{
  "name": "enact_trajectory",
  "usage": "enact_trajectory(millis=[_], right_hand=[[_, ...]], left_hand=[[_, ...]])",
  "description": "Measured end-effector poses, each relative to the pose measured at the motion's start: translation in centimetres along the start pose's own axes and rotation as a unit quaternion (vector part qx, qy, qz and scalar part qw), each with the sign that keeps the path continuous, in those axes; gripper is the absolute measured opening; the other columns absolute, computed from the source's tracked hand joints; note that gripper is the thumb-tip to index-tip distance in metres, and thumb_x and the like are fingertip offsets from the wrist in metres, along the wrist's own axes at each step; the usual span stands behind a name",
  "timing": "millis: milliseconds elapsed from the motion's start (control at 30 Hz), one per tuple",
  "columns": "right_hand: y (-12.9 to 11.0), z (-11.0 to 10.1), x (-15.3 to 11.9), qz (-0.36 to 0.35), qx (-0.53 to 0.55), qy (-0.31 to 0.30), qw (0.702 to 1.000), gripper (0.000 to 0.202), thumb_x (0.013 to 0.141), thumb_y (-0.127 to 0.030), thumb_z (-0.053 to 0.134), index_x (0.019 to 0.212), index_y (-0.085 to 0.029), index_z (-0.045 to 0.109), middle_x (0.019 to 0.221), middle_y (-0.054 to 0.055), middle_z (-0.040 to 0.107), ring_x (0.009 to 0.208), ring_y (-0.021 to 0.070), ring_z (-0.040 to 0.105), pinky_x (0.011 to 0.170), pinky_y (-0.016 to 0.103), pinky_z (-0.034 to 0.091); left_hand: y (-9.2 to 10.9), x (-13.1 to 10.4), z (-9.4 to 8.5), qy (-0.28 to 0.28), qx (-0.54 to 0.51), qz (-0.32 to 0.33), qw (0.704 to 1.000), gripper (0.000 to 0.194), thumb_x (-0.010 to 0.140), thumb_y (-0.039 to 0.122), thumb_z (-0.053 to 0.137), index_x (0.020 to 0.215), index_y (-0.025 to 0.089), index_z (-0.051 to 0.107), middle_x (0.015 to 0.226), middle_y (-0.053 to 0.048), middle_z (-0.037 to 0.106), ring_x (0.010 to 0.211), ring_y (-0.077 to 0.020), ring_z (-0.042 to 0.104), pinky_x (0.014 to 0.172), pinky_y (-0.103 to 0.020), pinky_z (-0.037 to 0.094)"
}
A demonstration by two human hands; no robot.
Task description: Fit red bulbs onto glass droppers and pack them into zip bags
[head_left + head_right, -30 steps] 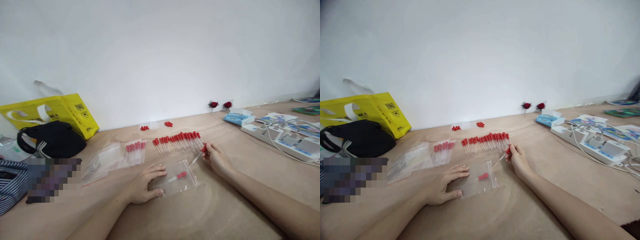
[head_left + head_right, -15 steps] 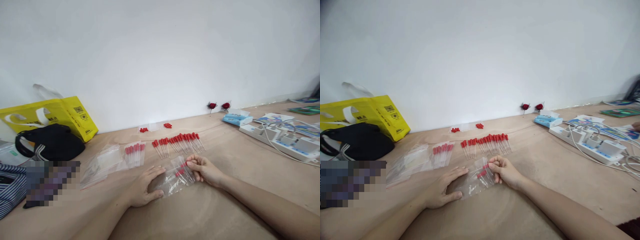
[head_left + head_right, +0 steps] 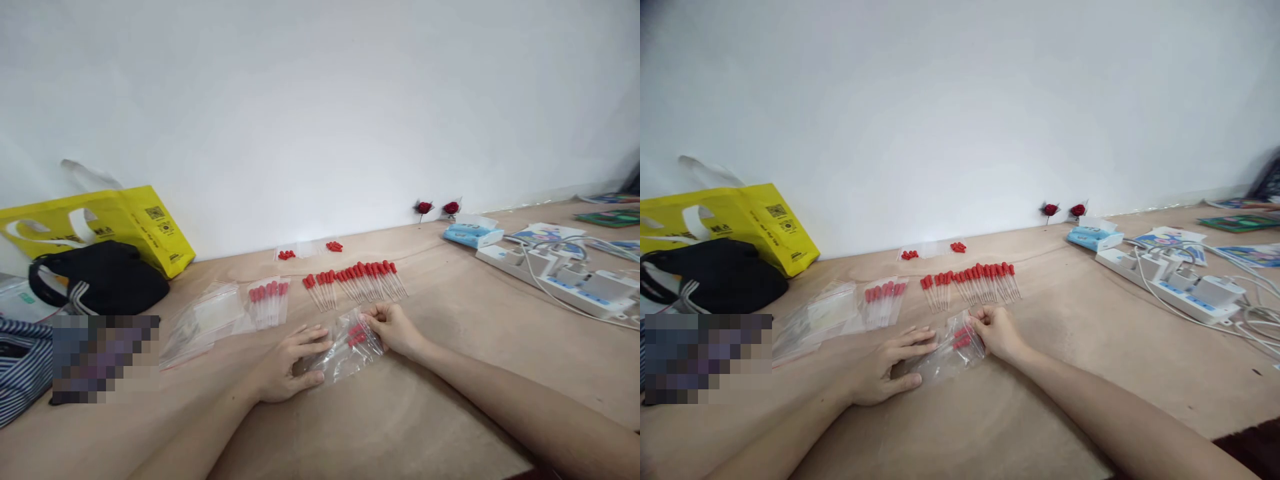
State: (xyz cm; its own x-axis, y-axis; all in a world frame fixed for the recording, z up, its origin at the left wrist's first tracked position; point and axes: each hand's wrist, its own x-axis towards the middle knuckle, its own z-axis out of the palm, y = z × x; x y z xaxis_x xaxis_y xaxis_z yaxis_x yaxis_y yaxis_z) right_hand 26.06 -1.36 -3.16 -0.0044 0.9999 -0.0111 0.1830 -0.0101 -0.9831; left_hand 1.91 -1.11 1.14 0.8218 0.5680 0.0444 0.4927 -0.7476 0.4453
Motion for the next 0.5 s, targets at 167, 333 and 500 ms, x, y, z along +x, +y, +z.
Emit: enact_trajectory(millis=[167, 333, 500], right_hand=[[-1.1, -0.9, -0.9, -0.016, -0.008, -0.163, 0.987, 0.028, 0.068, -0.043, 0.059, 0.073, -0.016, 0.064, 0.051, -0.003, 0.056, 0.032, 0.0031, 0.034, 0.031, 0.017, 0.029], [-1.1, -2.9, 0.5, -0.005, -0.096, -0.163, 0.982, 0.023, 0.071, -0.036, 0.054, 0.067, -0.016, 0.063, 0.049, -0.004, 0.054, 0.031, 0.0035, 0.034, 0.032, 0.017, 0.027], [-1.0, -5.7, 5.5, -0.031, -0.325, 0.133, 0.936, 0.009, 0.069, -0.020, 0.054, 0.067, -0.015, 0.060, 0.066, 0.003, 0.063, 0.061, 0.0116, 0.056, 0.054, 0.019, 0.040]], left_hand=[[-0.2, -0.1, 0.0, -0.002, -0.005, 0.003, 1.000, 0.048, 0.079, 0.043, 0.052, 0.124, 0.029, 0.044, 0.135, -0.004, 0.038, 0.125, -0.0243, 0.032, 0.103, -0.047, 0.021], [-0.2, -0.3, 0.0, -0.013, -0.007, -0.002, 1.000, 0.047, 0.081, 0.043, 0.049, 0.126, 0.031, 0.040, 0.137, -0.002, 0.034, 0.127, -0.0242, 0.027, 0.104, -0.047, 0.018], [-0.1, -0.4, 0.0, -0.010, -0.006, -0.010, 1.000, 0.051, 0.077, 0.044, 0.054, 0.125, 0.030, 0.042, 0.137, -0.003, 0.033, 0.127, -0.0266, 0.027, 0.103, -0.049, 0.021]])
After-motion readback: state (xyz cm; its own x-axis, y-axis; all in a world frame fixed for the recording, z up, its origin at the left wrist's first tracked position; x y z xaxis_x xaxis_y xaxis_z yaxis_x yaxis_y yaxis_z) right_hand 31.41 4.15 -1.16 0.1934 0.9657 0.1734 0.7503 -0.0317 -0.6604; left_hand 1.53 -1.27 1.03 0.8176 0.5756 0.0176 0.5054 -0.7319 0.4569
